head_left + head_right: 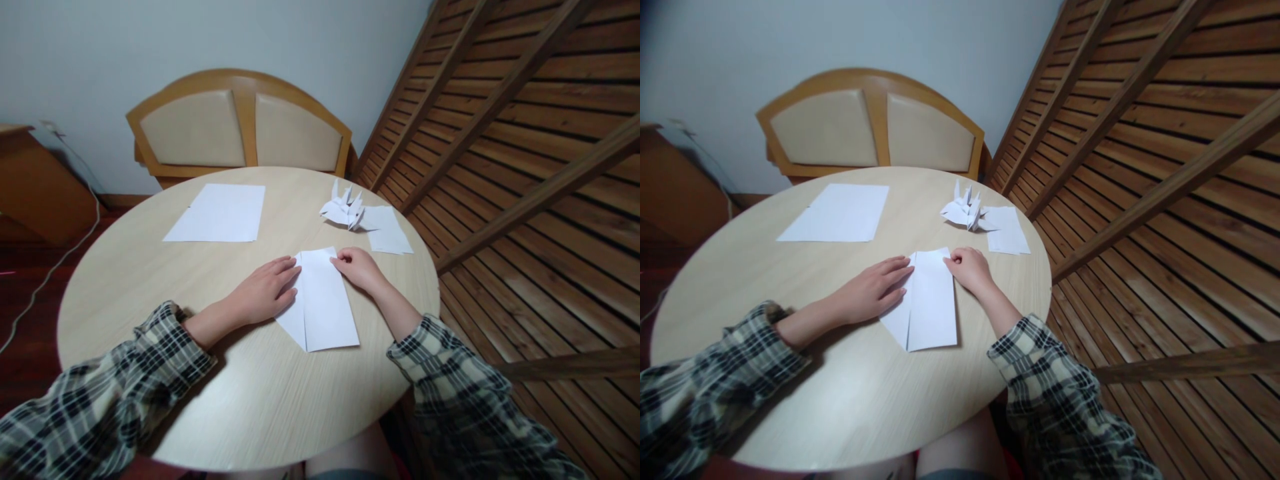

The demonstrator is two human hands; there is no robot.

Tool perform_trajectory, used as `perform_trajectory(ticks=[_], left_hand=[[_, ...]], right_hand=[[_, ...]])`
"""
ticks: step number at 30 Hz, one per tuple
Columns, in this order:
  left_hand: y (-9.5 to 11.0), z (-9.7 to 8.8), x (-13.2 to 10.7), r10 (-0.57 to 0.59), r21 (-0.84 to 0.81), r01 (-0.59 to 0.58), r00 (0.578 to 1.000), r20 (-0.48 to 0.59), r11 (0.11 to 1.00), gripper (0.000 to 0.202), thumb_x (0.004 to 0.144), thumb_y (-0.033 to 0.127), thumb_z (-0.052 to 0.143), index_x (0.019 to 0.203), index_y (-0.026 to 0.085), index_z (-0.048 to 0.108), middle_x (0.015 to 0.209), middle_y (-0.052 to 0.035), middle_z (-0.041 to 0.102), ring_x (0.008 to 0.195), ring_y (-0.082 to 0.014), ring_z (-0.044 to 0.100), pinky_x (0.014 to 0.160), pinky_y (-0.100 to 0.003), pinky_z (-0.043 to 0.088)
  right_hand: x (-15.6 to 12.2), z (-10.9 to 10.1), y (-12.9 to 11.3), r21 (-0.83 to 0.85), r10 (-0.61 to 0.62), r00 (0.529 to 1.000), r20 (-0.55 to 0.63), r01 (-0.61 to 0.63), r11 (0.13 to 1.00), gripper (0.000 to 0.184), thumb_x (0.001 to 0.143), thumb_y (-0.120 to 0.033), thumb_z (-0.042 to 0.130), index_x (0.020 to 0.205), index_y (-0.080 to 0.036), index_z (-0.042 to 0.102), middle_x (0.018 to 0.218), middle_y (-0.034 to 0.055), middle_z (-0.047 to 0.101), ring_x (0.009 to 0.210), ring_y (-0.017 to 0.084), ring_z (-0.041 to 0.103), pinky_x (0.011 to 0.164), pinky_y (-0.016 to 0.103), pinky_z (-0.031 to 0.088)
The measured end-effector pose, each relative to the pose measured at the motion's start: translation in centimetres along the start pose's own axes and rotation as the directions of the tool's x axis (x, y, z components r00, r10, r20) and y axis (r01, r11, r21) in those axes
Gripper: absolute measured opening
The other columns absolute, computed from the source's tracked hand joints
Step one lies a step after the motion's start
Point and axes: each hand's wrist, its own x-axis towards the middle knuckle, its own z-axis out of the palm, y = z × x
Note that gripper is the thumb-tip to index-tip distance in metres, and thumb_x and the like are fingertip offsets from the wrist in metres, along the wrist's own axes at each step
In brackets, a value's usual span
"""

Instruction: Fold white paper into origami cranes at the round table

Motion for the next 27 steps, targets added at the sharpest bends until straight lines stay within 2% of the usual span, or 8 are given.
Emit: perform_trajectory(ticks=[4,7,15,22,24,27], left_hand=[[-0.3,0.3,-0.1,0.002,0.072,-0.001,1.000,-0.006,0.997,0.054,0.098,0.039,0.037,0.143,0.010,0.044,0.151,-0.0150,0.044,0.143,-0.0263,0.032,0.118,-0.044,0.026],[-0.4,1.0,-0.2,-0.028,0.109,0.030,0.999,-0.018,0.994,0.056,0.100,0.042,0.031,0.146,0.011,0.040,0.154,-0.0138,0.039,0.145,-0.0261,0.029,0.119,-0.044,0.023],[-0.2,1.4,-0.1,-0.085,0.143,0.080,0.996,0.031,0.986,0.057,0.101,0.041,0.025,0.150,0.011,0.033,0.158,-0.0128,0.031,0.147,-0.0244,0.024,0.120,-0.044,0.018],[-0.2,1.4,-0.1,-0.092,0.141,0.087,0.995,0.031,0.986,0.058,0.101,0.041,0.024,0.150,0.012,0.033,0.159,-0.0125,0.031,0.148,-0.0240,0.023,0.120,-0.043,0.016],[-0.2,1.3,-0.1,-0.097,0.137,0.092,0.995,0.030,0.986,0.058,0.101,0.041,0.024,0.150,0.011,0.033,0.159,-0.0127,0.030,0.148,-0.0240,0.023,0.120,-0.043,0.017],[-0.1,1.1,0.0,-0.108,0.126,0.105,0.994,0.020,0.986,0.057,0.101,0.041,0.026,0.149,0.011,0.034,0.158,-0.0134,0.031,0.147,-0.0246,0.025,0.120,-0.044,0.019]], right_hand=[[-0.3,0.5,-0.2,-0.221,-0.023,0.997,-0.069,0.008,0.975,0.026,0.083,-0.033,0.060,0.061,-0.020,0.054,0.071,0.0043,0.059,0.073,0.019,0.049,0.070,0.032,0.035],[-0.6,0.8,-0.2,-0.266,-0.046,0.996,-0.070,0.026,0.964,0.027,0.084,-0.033,0.059,0.060,-0.021,0.052,0.073,0.0048,0.059,0.077,0.021,0.049,0.074,0.033,0.035],[-1.2,0.8,-0.4,-0.177,-0.121,0.992,-0.023,0.115,0.977,0.027,0.077,-0.020,0.058,0.057,-0.021,0.041,0.067,0.0015,0.051,0.071,0.019,0.045,0.071,0.032,0.033],[-1.5,0.0,-0.7,-0.092,-0.169,0.984,0.049,0.173,0.981,0.027,0.069,-0.013,0.057,0.053,-0.021,0.037,0.061,-0.0012,0.046,0.066,0.016,0.043,0.063,0.029,0.029],[-1.5,-0.2,-0.7,-0.046,-0.141,0.989,0.032,0.143,0.989,0.027,0.071,-0.016,0.057,0.053,-0.021,0.037,0.061,-0.0012,0.047,0.064,0.015,0.043,0.061,0.029,0.028],[-1.4,-0.1,-0.4,0.116,-0.071,0.997,-0.010,0.071,0.991,0.026,0.079,-0.029,0.057,0.060,-0.021,0.042,0.063,-0.0011,0.050,0.062,0.015,0.046,0.059,0.029,0.031]])
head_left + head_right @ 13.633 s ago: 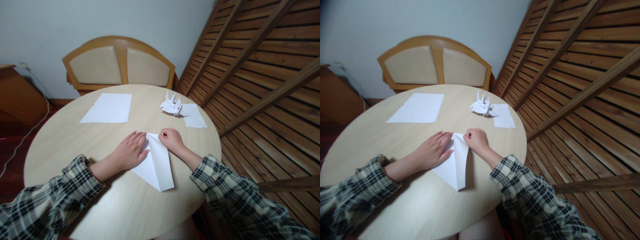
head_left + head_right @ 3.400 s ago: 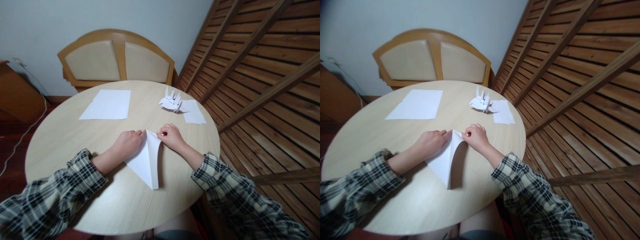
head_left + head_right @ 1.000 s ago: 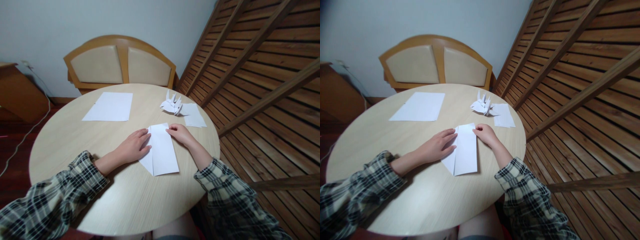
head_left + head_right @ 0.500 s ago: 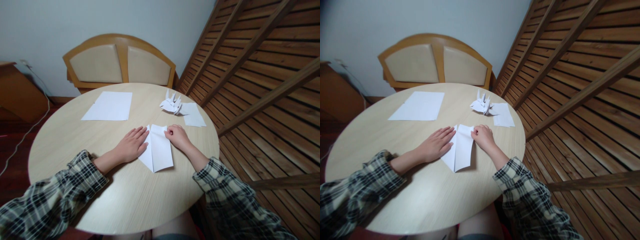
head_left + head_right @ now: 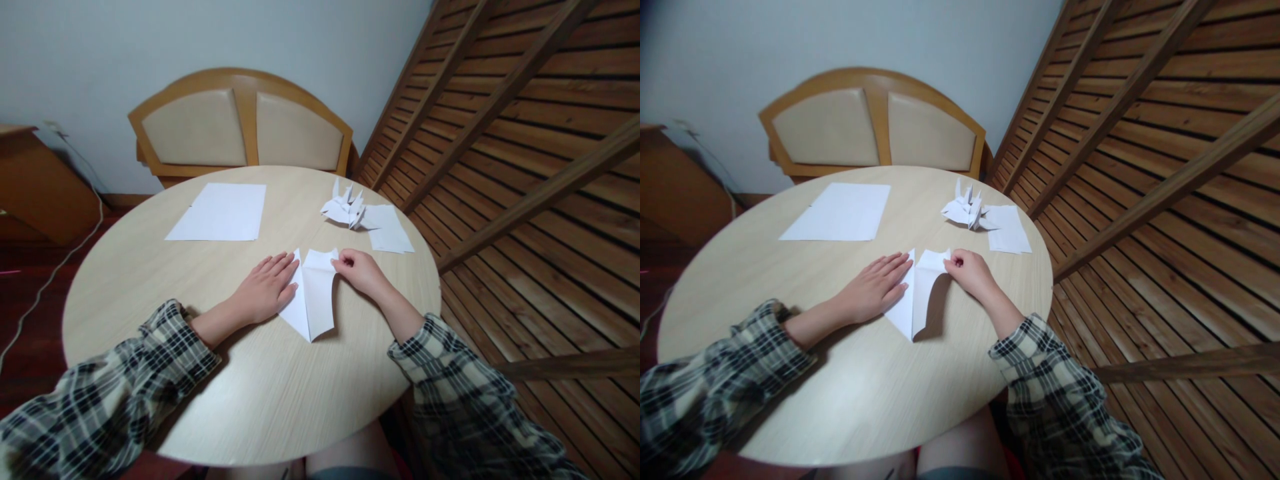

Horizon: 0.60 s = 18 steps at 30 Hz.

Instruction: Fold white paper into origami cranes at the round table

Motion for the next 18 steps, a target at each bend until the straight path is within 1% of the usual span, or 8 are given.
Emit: perform_trajectory(ticks=[3,6,8,9,11,14,16,18], left_hand=[[0.14,-0.31,0.10,-0.020,-0.020,0.020,1.000,0.003,1.000,0.056,0.100,0.041,0.030,0.147,0.011,0.038,0.157,-0.0140,0.034,0.146,-0.0259,0.029,0.119,-0.046,0.022],[0.20,-0.48,0.20,-0.028,-0.048,0.028,1.000,-0.001,0.998,0.056,0.099,0.041,0.034,0.146,0.011,0.041,0.156,-0.0152,0.036,0.145,-0.0275,0.031,0.119,-0.048,0.024],[0.14,-0.47,0.27,-0.022,-0.073,0.020,1.000,-0.023,0.997,0.055,0.099,0.041,0.036,0.144,0.011,0.044,0.154,-0.0155,0.038,0.144,-0.0281,0.032,0.118,-0.048,0.025],[0.09,-0.44,0.31,-0.016,-0.086,0.012,0.999,-0.038,0.996,0.054,0.098,0.041,0.037,0.143,0.011,0.045,0.153,-0.0154,0.040,0.143,-0.0281,0.033,0.118,-0.048,0.026],[-0.07,-0.35,0.45,0.000,-0.110,-0.008,0.997,-0.073,0.994,0.053,0.098,0.039,0.038,0.141,0.009,0.048,0.151,-0.0155,0.044,0.142,-0.0276,0.035,0.118,-0.047,0.027],[-0.36,-0.12,0.73,0.009,-0.141,-0.024,0.994,-0.109,0.990,0.052,0.097,0.036,0.039,0.138,0.006,0.050,0.147,-0.0173,0.048,0.141,-0.0268,0.038,0.119,-0.044,0.028],[-0.55,0.06,0.91,0.007,-0.154,-0.024,0.994,-0.112,0.988,0.052,0.098,0.035,0.038,0.138,0.004,0.049,0.147,-0.0186,0.048,0.140,-0.0268,0.039,0.119,-0.043,0.028],[-0.71,0.22,1.02,0.011,-0.160,-0.028,0.994,-0.105,0.987,0.053,0.098,0.035,0.038,0.139,0.003,0.048,0.147,-0.0194,0.047,0.140,-0.0270,0.039,0.119,-0.043,0.029]], right_hand=[[0.11,0.20,0.27,0.175,0.054,0.998,-0.010,-0.052,0.983,0.024,0.081,-0.038,0.061,0.072,-0.022,0.045,0.065,-0.0015,0.057,0.063,0.016,0.053,0.060,0.028,0.036],[0.21,0.37,0.22,0.333,0.116,0.993,0.018,-0.116,0.936,0.028,0.077,-0.038,0.068,0.088,-0.023,0.047,0.065,-0.0023,0.063,0.063,0.018,0.060,0.060,0.028,0.040],[0.29,0.36,0.00,0.444,0.124,0.990,0.061,-0.139,0.885,0.033,0.076,-0.035,0.069,0.099,-0.023,0.050,0.067,-0.0016,0.065,0.066,0.018,0.062,0.062,0.028,0.042],[0.33,0.32,-0.13,0.487,0.114,0.990,0.088,-0.143,0.862,0.032,0.076,-0.034,0.070,0.100,-0.022,0.053,0.071,-0.0005,0.067,0.069,0.018,0.063,0.064,0.029,0.043],[0.42,0.16,-0.39,0.520,0.078,0.986,0.148,-0.145,0.842,0.023,0.076,-0.031,0.069,0.094,-0.020,0.062,0.080,0.0027,0.069,0.075,0.018,0.064,0.072,0.031,0.045],[0.52,-0.11,-0.59,0.478,0.037,0.971,0.236,-0.149,0.866,0.013,0.075,-0.030,0.070,0.079,-0.017,0.071,0.088,0.0064,0.071,0.082,0.018,0.063,0.082,0.034,0.045],[0.55,-0.21,-0.59,0.466,0.049,0.964,0.262,-0.171,0.868,0.012,0.075,-0.029,0.071,0.078,-0.017,0.074,0.087,0.0068,0.072,0.082,0.018,0.062,0.084,0.035,0.044],[0.56,-0.23,-0.52,0.480,0.081,0.963,0.257,-0.200,0.854,0.009,0.074,-0.025,0.071,0.078,-0.017,0.075,0.086,0.0068,0.073,0.082,0.018,0.062,0.084,0.035,0.044]])
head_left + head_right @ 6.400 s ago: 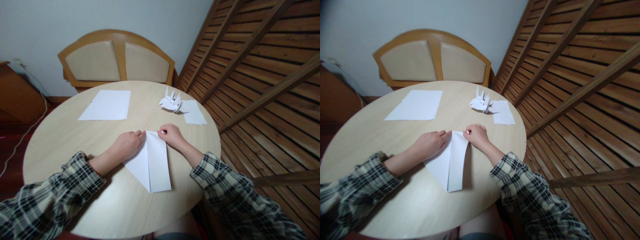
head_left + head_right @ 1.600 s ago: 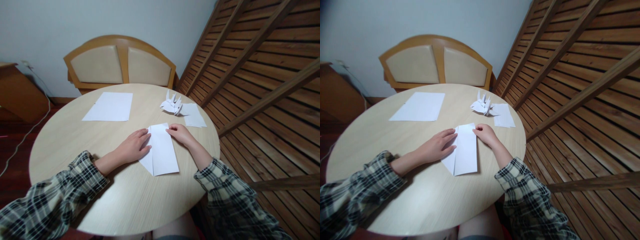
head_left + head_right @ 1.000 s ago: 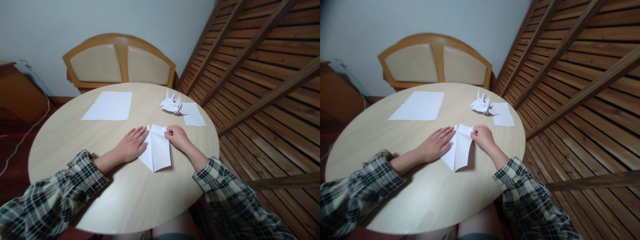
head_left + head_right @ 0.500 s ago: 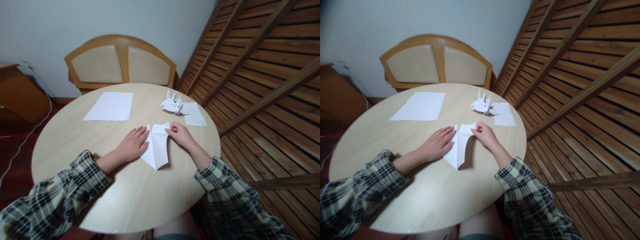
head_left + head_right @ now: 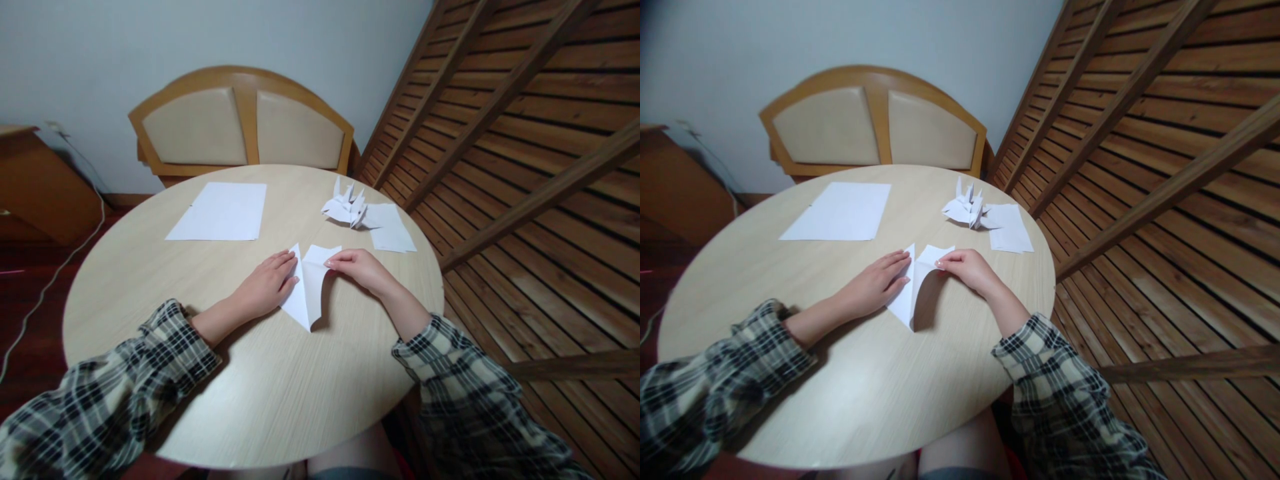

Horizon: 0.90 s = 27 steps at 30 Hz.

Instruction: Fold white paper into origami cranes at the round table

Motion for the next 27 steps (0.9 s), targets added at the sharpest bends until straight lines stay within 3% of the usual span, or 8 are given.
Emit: perform_trajectory(ticks=[5,10,13,17,23,27], left_hand=[[-0.2,0.1,0.0,0.026,-0.030,-0.027,1.000,-0.014,0.999,0.050,0.098,0.035,0.040,0.135,0.004,0.053,0.147,-0.0198,0.048,0.141,-0.0275,0.038,0.118,-0.045,0.030],[-0.1,0.0,-0.1,0.038,-0.055,-0.039,0.999,-0.022,0.998,0.048,0.097,0.033,0.040,0.133,0.004,0.054,0.144,-0.0193,0.051,0.139,-0.0267,0.041,0.117,-0.043,0.033],[0.1,-0.1,-0.2,0.039,-0.026,-0.039,0.999,0.008,0.999,0.050,0.098,0.032,0.037,0.136,0.003,0.052,0.147,-0.0193,0.048,0.139,-0.0263,0.040,0.118,-0.042,0.032],[0.4,-0.3,-0.5,0.057,0.047,-0.062,0.993,0.104,0.997,0.057,0.099,0.034,0.031,0.143,-0.001,0.041,0.153,-0.0204,0.038,0.145,-0.0271,0.029,0.121,-0.042,0.024],[1.0,-0.5,-0.8,0.021,0.114,-0.042,0.983,0.181,0.993,0.065,0.100,0.043,0.025,0.149,0.001,0.031,0.159,-0.0189,0.026,0.149,-0.0269,0.019,0.122,-0.043,0.018],[1.2,-0.4,-0.8,0.019,0.142,-0.043,0.985,0.170,0.989,0.066,0.100,0.044,0.024,0.149,0.000,0.031,0.158,-0.0192,0.026,0.149,-0.0268,0.018,0.122,-0.042,0.017]], right_hand=[[0.0,-0.1,0.2,0.010,-0.001,1.000,-0.025,0.002,1.000,0.011,0.076,-0.017,0.068,0.084,-0.018,0.075,0.094,0.0069,0.074,0.087,0.018,0.064,0.088,0.035,0.043],[0.1,-0.3,0.6,-0.125,-0.063,0.997,-0.046,0.057,0.991,0.016,0.080,-0.013,0.062,0.087,-0.018,0.076,0.097,0.0075,0.075,0.089,0.019,0.065,0.088,0.035,0.044],[0.2,-0.4,1.0,-0.192,-0.101,0.993,-0.063,0.087,0.978,0.019,0.081,-0.013,0.061,0.089,-0.018,0.076,0.101,0.0077,0.075,0.091,0.019,0.065,0.086,0.034,0.046],[0.2,-0.1,1.0,-0.269,-0.101,0.989,-0.105,0.070,0.961,0.023,0.080,-0.010,0.057,0.089,-0.018,0.077,0.097,0.0077,0.075,0.086,0.019,0.065,0.079,0.031,0.047],[0.2,0.7,0.7,-0.390,-0.130,0.981,-0.142,0.065,0.918,0.018,0.079,-0.027,0.067,0.092,-0.016,0.075,0.085,0.0063,0.072,0.071,0.016,0.059,0.066,0.029,0.044],[0.3,0.9,1.3,-0.492,-0.151,0.977,-0.149,0.059,0.869,0.022,0.079,-0.025,0.069,0.099,-0.021,0.073,0.089,0.0045,0.072,0.069,0.015,0.056,0.066,0.028,0.043]])
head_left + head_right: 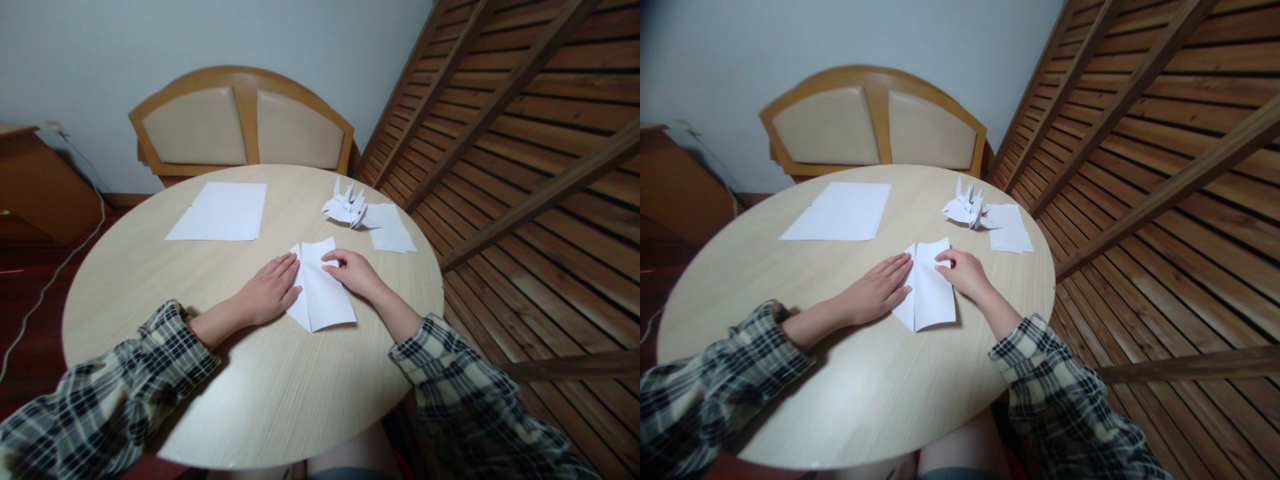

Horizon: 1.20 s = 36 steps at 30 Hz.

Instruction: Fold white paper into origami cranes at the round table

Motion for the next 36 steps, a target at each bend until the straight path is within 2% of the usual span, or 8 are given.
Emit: perform_trajectory(ticks=[5,10,15,21,26,28,31,36], left_hand=[[0.0,0.2,0.0,-0.010,0.011,0.010,1.000,-0.013,1.000,0.064,0.100,0.043,0.025,0.148,0.000,0.033,0.158,-0.0194,0.027,0.148,-0.0272,0.020,0.122,-0.042,0.017],[-0.1,0.6,0.0,-0.001,-0.001,0.000,0.999,-0.050,1.000,0.063,0.100,0.042,0.025,0.146,0.000,0.035,0.157,-0.0208,0.029,0.148,-0.0278,0.021,0.121,-0.043,0.018],[-0.2,0.9,0.1,-0.007,-0.013,0.007,0.998,-0.061,1.000,0.063,0.099,0.043,0.024,0.146,0.003,0.035,0.157,-0.0202,0.029,0.148,-0.0276,0.023,0.120,-0.043,0.019],[-0.1,0.7,0.1,-0.017,-0.027,0.015,0.998,-0.053,1.000,0.063,0.099,0.043,0.025,0.146,0.003,0.033,0.157,-0.0199,0.029,0.148,-0.0271,0.022,0.121,-0.041,0.017],[-0.5,0.5,0.2,-0.024,-0.047,0.022,0.999,-0.033,0.999,0.064,0.099,0.043,0.027,0.146,0.001,0.034,0.157,-0.0211,0.029,0.148,-0.0280,0.023,0.121,-0.043,0.018],[-0.7,0.5,0.2,-0.039,-0.054,0.035,0.998,-0.058,0.998,0.063,0.099,0.044,0.029,0.145,0.001,0.037,0.156,-0.0213,0.032,0.147,-0.0289,0.024,0.121,-0.044,0.020],[-0.9,0.5,0.3,-0.060,-0.064,0.052,0.990,-0.129,0.997,0.061,0.099,0.046,0.032,0.141,0.003,0.044,0.151,-0.0198,0.042,0.145,-0.0304,0.029,0.120,-0.046,0.024],[-1.1,0.5,0.4,-0.077,-0.080,0.063,0.977,-0.197,0.995,0.055,0.099,0.044,0.033,0.134,0.006,0.051,0.144,-0.0181,0.051,0.139,-0.0293,0.039,0.117,-0.044,0.030]], right_hand=[[-0.1,0.1,-0.1,-0.035,-0.026,1.000,0.007,0.027,0.999,0.020,0.085,-0.023,0.061,0.101,-0.023,0.072,0.088,0.0028,0.072,0.070,0.015,0.056,0.069,0.029,0.042],[-0.5,-0.2,-1.2,-0.062,-0.031,0.999,0.042,0.033,0.998,0.021,0.084,-0.019,0.058,0.103,-0.022,0.068,0.087,0.0027,0.070,0.069,0.015,0.054,0.067,0.028,0.039],[-0.8,-0.4,-1.3,-0.026,-0.063,0.995,0.081,0.065,0.998,0.019,0.082,-0.017,0.056,0.096,-0.022,0.067,0.077,0.0006,0.065,0.066,0.014,0.052,0.067,0.028,0.038],[-0.9,-0.7,-0.5,0.039,-0.083,0.988,0.127,0.078,0.996,0.020,0.078,-0.013,0.055,0.092,-0.021,0.068,0.077,0.0001,0.064,0.067,0.014,0.052,0.066,0.027,0.038],[-0.6,-0.6,-0.1,0.180,-0.114,0.989,0.091,0.096,0.979,0.016,0.084,-0.030,0.060,0.093,-0.019,0.067,0.086,0.0031,0.066,0.072,0.015,0.054,0.067,0.028,0.040],[-0.5,-0.5,-0.1,0.264,-0.123,0.988,0.094,0.095,0.960,0.023,0.086,-0.037,0.060,0.096,-0.018,0.068,0.093,0.0054,0.068,0.077,0.016,0.057,0.070,0.029,0.042],[-0.5,-0.6,-0.3,0.333,-0.113,0.983,0.143,0.060,0.941,0.027,0.085,-0.039,0.062,0.099,-0.017,0.069,0.096,0.0069,0.070,0.078,0.016,0.058,0.070,0.029,0.043],[-0.7,-0.6,-0.6,0.225,-0.068,0.987,0.143,0.035,0.974,0.021,0.080,-0.028,0.064,0.096,-0.017,0.072,0.081,0.0033,0.067,0.067,0.014,0.052,0.060,0.026,0.037]])
